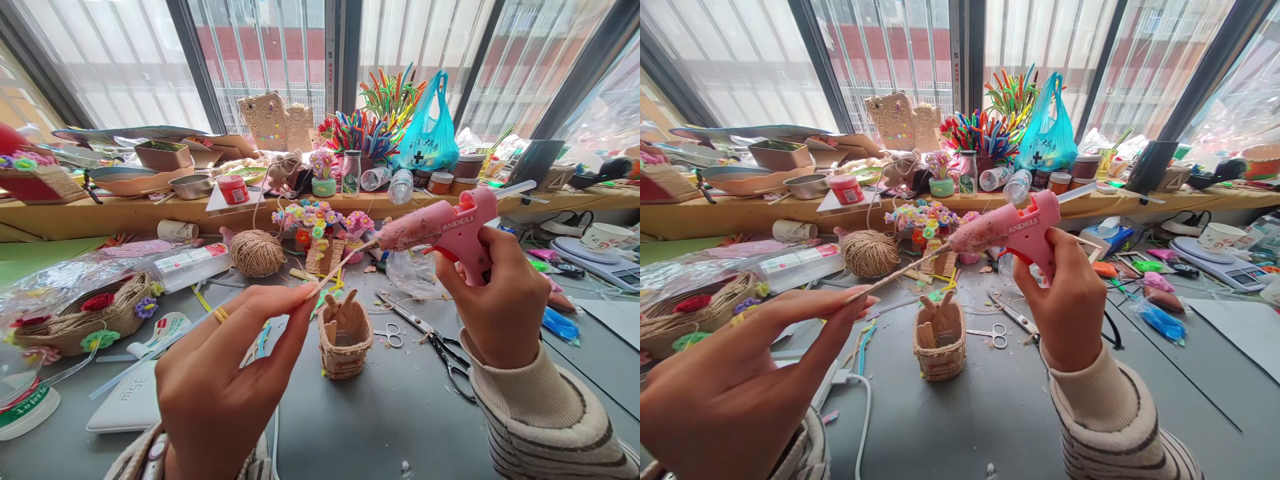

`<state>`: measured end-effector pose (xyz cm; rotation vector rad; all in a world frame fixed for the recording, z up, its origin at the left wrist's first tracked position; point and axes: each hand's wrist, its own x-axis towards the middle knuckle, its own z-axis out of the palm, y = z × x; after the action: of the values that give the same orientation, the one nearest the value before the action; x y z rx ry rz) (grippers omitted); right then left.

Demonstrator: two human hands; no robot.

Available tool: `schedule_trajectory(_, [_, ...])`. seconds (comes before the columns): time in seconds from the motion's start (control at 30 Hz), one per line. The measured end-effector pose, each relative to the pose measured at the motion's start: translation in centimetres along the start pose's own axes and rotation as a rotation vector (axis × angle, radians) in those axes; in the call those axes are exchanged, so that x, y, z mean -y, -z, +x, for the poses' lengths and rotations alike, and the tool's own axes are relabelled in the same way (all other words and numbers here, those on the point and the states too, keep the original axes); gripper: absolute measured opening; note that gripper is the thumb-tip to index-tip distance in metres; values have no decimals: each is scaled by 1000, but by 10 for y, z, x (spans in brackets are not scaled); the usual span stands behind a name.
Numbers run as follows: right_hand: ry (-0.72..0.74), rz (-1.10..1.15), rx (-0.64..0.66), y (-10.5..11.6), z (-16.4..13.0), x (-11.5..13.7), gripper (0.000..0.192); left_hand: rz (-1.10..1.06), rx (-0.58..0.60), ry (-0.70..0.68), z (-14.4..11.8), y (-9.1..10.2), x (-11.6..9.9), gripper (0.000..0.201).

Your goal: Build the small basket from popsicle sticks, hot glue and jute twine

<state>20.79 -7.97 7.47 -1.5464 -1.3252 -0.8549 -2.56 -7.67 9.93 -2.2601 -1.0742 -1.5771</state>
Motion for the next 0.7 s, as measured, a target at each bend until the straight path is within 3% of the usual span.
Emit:
schedule_trajectory(0.13, [-11, 4, 12, 0, 1, 0, 30, 6, -4, 63, -1, 1, -2, 10])
schedule_trajectory(0.57, [14, 0, -17, -4, 2, -2, 31, -23, 2, 27, 1, 1, 1, 11])
schedule_trajectory(0.7, [41, -1, -23, -6, 2, -4, 32, -177, -29, 172, 5, 3, -2, 12])
